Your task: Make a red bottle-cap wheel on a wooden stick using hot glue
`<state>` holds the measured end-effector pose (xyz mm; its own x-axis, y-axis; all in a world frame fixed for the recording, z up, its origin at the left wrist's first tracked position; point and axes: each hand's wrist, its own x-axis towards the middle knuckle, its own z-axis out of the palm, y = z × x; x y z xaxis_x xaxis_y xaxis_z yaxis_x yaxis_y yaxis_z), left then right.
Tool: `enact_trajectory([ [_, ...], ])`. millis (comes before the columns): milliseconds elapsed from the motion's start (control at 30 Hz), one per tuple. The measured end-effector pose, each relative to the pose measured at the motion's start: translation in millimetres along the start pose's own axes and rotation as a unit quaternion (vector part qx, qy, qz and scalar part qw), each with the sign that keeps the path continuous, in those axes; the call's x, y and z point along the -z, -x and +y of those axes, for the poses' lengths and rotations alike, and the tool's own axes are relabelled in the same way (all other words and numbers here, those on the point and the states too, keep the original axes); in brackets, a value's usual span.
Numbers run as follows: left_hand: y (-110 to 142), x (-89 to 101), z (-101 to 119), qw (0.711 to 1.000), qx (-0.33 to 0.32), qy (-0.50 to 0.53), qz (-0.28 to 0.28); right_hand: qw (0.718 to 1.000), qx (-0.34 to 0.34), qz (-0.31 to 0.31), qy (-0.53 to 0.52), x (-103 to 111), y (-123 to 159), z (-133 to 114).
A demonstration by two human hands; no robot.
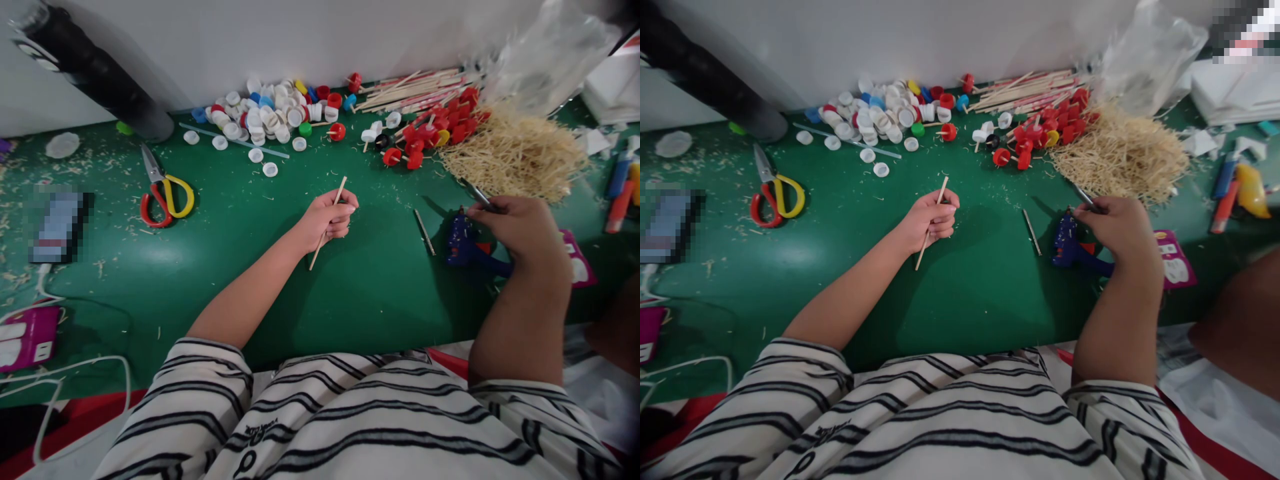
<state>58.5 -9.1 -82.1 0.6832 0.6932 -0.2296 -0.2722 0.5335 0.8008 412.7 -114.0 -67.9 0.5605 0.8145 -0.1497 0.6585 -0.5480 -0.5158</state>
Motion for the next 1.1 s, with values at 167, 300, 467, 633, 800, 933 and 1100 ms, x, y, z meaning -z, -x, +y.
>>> enact_trajectory([
  [167,-0.9,1.3,-1.2,1.000,-0.010,0.006,-0.013,1.000,-0.003,-0.004,0.012,0.2,-1.5,1.3],
  [300,-0.5,0.9,-0.6,1.000,-0.014,0.006,-0.017,1.000,-0.010,-0.010,0.009,1.0,1.2,-3.0],
  [467,0.7,-1.1,1.8,1.000,-0.002,0.000,0.000,1.000,-0.006,-0.005,0.005,-0.6,-0.4,-0.6],
  [633,0.5,-1.8,1.4,1.000,0.004,-0.001,0.006,1.000,-0.006,-0.003,-0.003,-2.1,-3.7,4.6],
  [800,0.2,-1.0,0.5,1.000,-0.001,0.003,0.001,1.000,-0.008,-0.006,0.001,-1.7,-2.5,1.0],
  [933,0.1,-0.9,0.3,1.000,0.000,0.002,0.000,1.000,-0.010,-0.008,0.003,-0.7,-1.8,-1.1],
  [1100,-0.2,0.0,-0.4,1.000,0.000,0.002,0.000,1.000,-0.011,-0.011,0.000,-0.3,-2.0,1.2],
])
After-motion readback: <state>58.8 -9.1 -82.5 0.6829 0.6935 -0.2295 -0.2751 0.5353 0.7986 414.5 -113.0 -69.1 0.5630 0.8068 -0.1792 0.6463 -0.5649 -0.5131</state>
